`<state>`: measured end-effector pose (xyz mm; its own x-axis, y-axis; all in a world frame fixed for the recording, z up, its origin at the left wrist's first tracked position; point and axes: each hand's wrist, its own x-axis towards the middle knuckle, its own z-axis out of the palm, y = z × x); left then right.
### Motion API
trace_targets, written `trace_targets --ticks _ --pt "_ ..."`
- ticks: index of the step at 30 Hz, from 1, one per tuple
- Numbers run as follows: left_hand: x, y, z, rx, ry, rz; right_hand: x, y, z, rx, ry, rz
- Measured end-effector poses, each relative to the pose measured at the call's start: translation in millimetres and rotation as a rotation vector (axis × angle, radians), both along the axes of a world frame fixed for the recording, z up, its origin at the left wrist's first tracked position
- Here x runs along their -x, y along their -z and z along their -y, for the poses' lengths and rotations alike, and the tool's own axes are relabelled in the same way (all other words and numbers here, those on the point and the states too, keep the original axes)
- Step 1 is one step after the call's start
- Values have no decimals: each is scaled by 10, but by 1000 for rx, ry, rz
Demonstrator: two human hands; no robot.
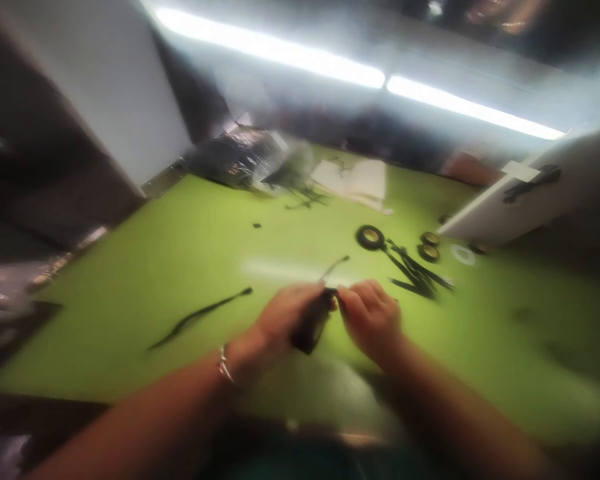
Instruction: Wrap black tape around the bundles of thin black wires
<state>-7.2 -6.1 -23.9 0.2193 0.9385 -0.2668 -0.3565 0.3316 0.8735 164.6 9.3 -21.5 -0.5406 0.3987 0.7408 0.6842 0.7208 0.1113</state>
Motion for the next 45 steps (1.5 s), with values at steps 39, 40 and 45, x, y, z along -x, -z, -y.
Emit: trace_targets --ticks 39,40,45 --pt "14 67 -16 -88 -56 -170 43 -60 37 158 -49 -25" --pt "2 67 -12 -83 -65 -152 37 -57 30 124 -45 -16" --pt "-44 56 28 -54 -105 -105 21 -37 6 57 -57 14"
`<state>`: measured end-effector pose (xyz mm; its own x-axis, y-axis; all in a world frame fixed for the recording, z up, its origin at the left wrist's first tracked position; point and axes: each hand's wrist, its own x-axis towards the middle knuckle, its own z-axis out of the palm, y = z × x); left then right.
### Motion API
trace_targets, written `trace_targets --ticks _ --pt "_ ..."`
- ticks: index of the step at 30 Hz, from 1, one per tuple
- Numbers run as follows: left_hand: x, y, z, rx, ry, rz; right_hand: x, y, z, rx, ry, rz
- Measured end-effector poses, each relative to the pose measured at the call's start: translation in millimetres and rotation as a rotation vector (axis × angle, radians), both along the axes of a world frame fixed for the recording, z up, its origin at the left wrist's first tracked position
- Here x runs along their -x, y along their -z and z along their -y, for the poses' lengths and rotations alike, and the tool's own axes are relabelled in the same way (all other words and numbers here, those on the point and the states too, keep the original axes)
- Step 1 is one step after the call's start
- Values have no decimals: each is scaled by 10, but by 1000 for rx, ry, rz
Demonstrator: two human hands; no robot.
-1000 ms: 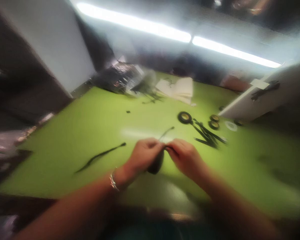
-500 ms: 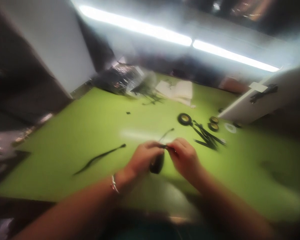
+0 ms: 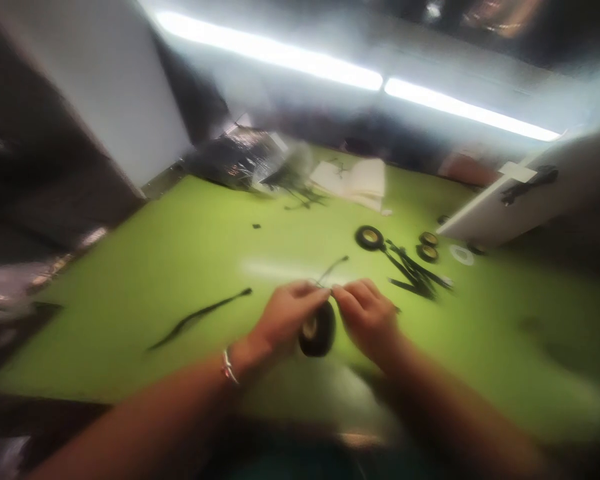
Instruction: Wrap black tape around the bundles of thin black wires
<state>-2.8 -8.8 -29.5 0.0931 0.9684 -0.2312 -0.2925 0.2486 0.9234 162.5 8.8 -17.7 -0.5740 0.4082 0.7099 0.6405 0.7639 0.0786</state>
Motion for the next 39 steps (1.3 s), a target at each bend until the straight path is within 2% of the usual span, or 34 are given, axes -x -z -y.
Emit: trace_targets --ticks 3,5,8,10,12,15,18,21,25,31,34,39 --pt "11 3 6 8 -11 -36 4 23 6 28 -21 -6" --pt "27 -6 -4 -28 -14 -79 9 23 7 127 -17 -85" --pt "42 -54 -23 -125 -32 -164 8 -27 -9 473 -31 -205" --pt "45 -94 -28 -211 -47 -233 0 -82 -28 709 -58 -208" --pt "45 -120 -27 -266 -58 -281 -12 -133 -45 811 -70 -199" --pt "49 -106 -29 -180 19 -243 -28 -167 -58 740 -44 -229" --pt "53 -45 -50 -58 113 -153 -30 -136 -56 552 -14 -210" --pt "47 -10 -73 -55 110 -82 -18 -80 -50 384 6 -148" --pt "12 -42 -47 -75 106 -61 21 -55 -17 311 35 -126" --pt "-19 -77 29 -78 3 -78 95 -67 76 188 71 -98" --pt "-4 -53 14 -91 -4 -107 104 -35 74 206 58 -118" --pt "20 -44 -26 -140 -5 -225 80 -34 42 403 13 -190"
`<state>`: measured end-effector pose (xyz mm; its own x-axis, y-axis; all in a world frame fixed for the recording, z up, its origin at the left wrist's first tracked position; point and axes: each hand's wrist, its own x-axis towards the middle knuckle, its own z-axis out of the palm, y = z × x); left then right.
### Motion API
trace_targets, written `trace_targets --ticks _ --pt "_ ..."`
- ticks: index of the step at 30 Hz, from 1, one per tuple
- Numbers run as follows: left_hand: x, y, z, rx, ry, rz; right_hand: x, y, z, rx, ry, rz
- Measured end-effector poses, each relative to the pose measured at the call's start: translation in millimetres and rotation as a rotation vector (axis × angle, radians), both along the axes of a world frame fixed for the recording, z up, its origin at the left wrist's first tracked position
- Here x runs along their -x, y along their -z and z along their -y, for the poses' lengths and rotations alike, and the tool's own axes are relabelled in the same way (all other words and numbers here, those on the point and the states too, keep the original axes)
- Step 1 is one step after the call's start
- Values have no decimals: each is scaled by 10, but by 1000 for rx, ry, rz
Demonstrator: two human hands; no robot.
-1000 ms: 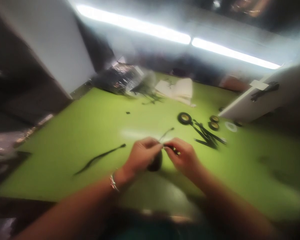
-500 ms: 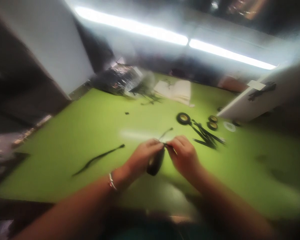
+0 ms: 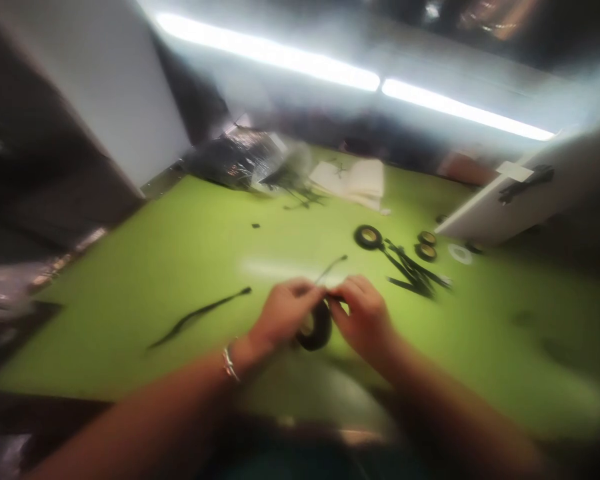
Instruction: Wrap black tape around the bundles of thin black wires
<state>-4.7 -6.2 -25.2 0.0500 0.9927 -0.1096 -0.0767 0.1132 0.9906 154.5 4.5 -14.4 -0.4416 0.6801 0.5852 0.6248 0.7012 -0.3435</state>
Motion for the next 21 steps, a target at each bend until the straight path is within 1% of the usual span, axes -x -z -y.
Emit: trace_targets --ticks 5,6,8,10,11,13,16,18,21 --pt "-2 -9 0 -119 -4 -174 -44 -104 6 287 -109 91" --pt "1 7 -1 -107 11 -171 -52 -117 -4 313 -122 114" --pt "11 56 -10 -5 81 -102 -67 -129 -33 328 -137 168" --pt "25 102 -26 102 161 -4 -76 -130 -56 318 -155 221" --pt "31 114 -34 118 180 36 -77 -129 -57 295 -153 258" --pt "36 110 -42 99 187 85 -67 -121 -34 201 -98 348" --pt "20 48 -26 22 188 61 -35 -100 39 49 36 423" --pt "-1 0 -3 -23 186 9 -14 -91 83 14 90 373" --pt "-15 -55 23 -53 169 -28 1 -101 120 24 72 185"
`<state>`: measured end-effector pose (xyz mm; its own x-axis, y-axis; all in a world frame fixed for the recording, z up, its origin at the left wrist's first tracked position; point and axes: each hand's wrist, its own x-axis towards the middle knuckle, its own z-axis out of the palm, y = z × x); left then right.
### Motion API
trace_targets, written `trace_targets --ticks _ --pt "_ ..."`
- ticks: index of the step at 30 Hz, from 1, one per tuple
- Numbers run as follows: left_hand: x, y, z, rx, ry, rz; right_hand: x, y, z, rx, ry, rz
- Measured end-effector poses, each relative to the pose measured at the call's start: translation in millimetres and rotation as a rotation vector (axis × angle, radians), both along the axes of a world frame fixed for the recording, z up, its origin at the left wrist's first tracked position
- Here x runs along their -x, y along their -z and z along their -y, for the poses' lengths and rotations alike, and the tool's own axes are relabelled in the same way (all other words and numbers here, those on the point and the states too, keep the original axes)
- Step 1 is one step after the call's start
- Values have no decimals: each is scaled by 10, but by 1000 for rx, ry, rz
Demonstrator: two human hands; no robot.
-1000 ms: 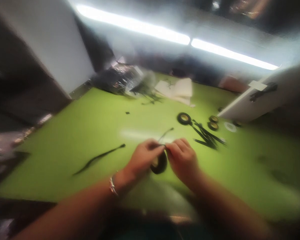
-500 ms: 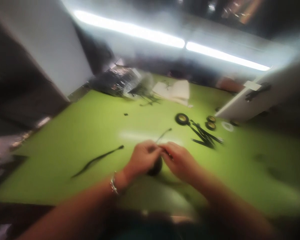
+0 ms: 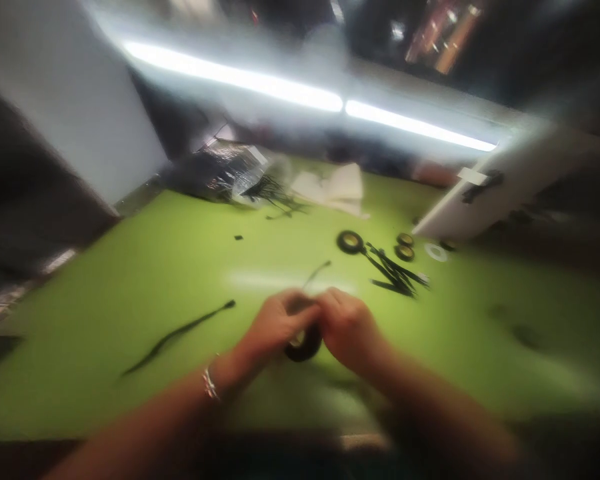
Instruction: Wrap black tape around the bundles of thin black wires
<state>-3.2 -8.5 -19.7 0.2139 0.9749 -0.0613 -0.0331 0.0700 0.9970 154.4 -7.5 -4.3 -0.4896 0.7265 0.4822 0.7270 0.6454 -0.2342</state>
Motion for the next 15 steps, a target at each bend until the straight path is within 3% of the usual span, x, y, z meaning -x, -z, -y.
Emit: trace_targets --ticks 4,10,15 --pt "51 -66 1 -27 57 -23 -17 -67 30 47 -42 -176" --pt "136 -138 25 -3 197 -71 -143 -130 56 162 -140 82" --pt "70 -58 58 30 178 -114 -188 -9 47 179 -86 166"
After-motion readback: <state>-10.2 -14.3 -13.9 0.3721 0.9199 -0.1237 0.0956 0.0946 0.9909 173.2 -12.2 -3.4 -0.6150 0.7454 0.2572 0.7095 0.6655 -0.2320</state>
